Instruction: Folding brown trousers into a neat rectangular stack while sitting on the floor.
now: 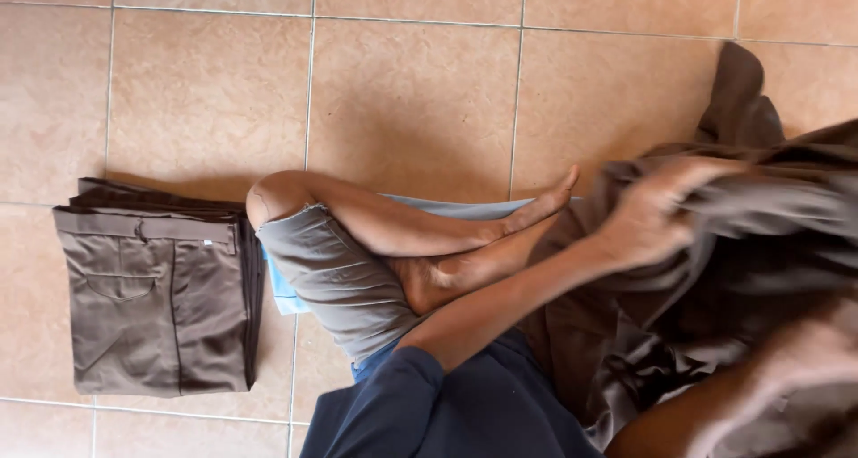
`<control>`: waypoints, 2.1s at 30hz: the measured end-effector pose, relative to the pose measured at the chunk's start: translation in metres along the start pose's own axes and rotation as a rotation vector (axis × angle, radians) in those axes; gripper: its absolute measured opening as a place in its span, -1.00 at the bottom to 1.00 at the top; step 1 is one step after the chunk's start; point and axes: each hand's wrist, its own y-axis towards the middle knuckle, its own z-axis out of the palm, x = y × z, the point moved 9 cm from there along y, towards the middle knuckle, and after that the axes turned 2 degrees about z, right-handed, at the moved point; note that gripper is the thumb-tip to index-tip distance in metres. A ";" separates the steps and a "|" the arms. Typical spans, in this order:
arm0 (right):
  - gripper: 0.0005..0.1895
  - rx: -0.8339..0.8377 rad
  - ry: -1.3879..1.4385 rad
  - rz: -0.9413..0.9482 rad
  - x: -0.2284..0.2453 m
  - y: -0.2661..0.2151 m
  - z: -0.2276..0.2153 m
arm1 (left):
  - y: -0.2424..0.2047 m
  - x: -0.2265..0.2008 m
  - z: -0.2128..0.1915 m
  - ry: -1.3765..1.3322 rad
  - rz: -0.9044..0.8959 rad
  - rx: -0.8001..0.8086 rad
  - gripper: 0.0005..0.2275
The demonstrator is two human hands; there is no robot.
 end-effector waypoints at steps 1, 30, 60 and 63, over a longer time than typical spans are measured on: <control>-0.63 0.012 -0.034 -0.023 -0.003 -0.022 0.009 | -0.010 0.024 -0.029 0.111 -0.039 -0.102 -0.41; -0.70 -0.158 -0.327 0.529 -0.209 -0.165 -0.069 | -0.116 0.082 0.178 0.465 0.034 0.721 -0.26; -0.42 0.218 0.654 0.269 0.168 0.060 0.317 | -0.053 -0.074 -0.318 0.544 -0.091 -0.773 -0.81; -0.18 0.342 0.333 0.218 0.155 0.044 0.355 | -0.027 -0.137 -0.374 0.737 0.110 -0.808 -0.72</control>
